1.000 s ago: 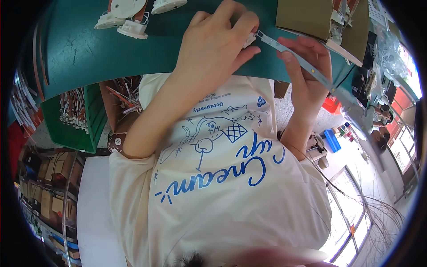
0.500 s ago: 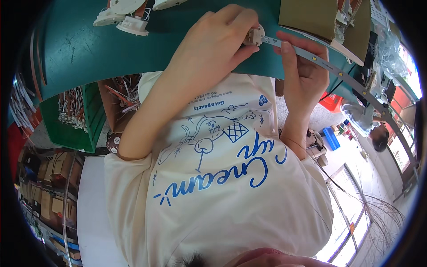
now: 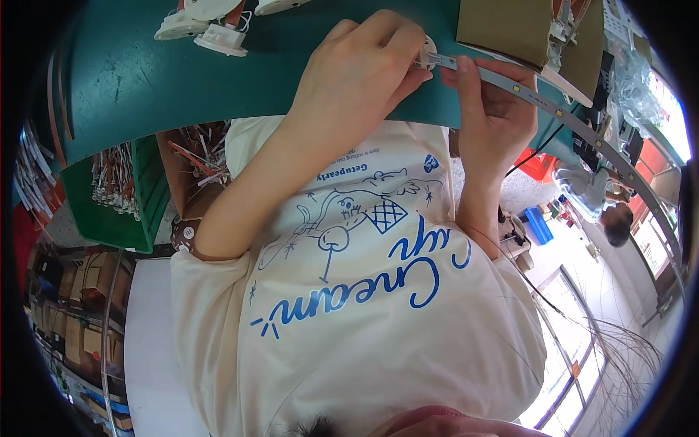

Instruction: Assembling LED light components by attaching light strips to circular plastic bases.

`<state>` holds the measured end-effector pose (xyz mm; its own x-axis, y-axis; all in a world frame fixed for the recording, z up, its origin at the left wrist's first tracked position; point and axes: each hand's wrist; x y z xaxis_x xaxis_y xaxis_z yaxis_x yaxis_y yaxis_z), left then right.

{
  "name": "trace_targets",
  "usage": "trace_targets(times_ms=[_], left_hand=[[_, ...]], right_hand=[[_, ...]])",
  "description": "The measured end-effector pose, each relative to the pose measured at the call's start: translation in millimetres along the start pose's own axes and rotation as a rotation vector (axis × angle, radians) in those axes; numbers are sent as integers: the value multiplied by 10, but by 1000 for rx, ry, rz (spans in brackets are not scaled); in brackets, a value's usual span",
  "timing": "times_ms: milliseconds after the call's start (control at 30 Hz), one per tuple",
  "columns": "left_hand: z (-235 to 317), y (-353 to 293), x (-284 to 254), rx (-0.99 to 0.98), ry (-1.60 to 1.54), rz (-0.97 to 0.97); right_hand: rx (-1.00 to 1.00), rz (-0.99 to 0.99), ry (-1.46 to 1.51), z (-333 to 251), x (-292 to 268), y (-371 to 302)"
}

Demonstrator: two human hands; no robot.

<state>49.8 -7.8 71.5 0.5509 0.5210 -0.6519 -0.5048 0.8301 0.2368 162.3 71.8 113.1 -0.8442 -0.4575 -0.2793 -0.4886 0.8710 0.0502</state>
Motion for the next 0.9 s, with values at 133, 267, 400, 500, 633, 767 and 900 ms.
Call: trace_targets(times_ms=[133, 267, 400, 500, 633, 767, 900], left_hand=[[-2, 62, -158, 60, 38, -108], [-8, 57, -138, 83, 42, -72], [-28, 54, -126, 104, 35, -64], [-32, 54, -138, 65, 41, -125], [-36, 2, 42, 60, 88, 43], [-69, -7, 72, 82, 78, 37], [-54, -47, 25, 114, 84, 124]], right_hand=[[-62, 6, -84, 39, -16, -5], [-102, 10, -102, 27, 13, -1], [-177, -41, -199, -32, 40, 42], [-189, -139, -359, -123, 51, 58], [-205, -140, -434, -126, 100, 22], [-269, -113, -378, -80, 110, 5], [-150, -158, -290, -39, 95, 24]])
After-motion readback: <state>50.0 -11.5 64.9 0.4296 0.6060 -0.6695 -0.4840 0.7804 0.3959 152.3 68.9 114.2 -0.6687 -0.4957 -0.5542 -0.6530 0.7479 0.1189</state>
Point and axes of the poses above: each hand's wrist, its own y-axis towards the middle knuckle, its own x-axis out of the palm, z = x × y, and after that the axes turned 15 degrees about y, right-handed
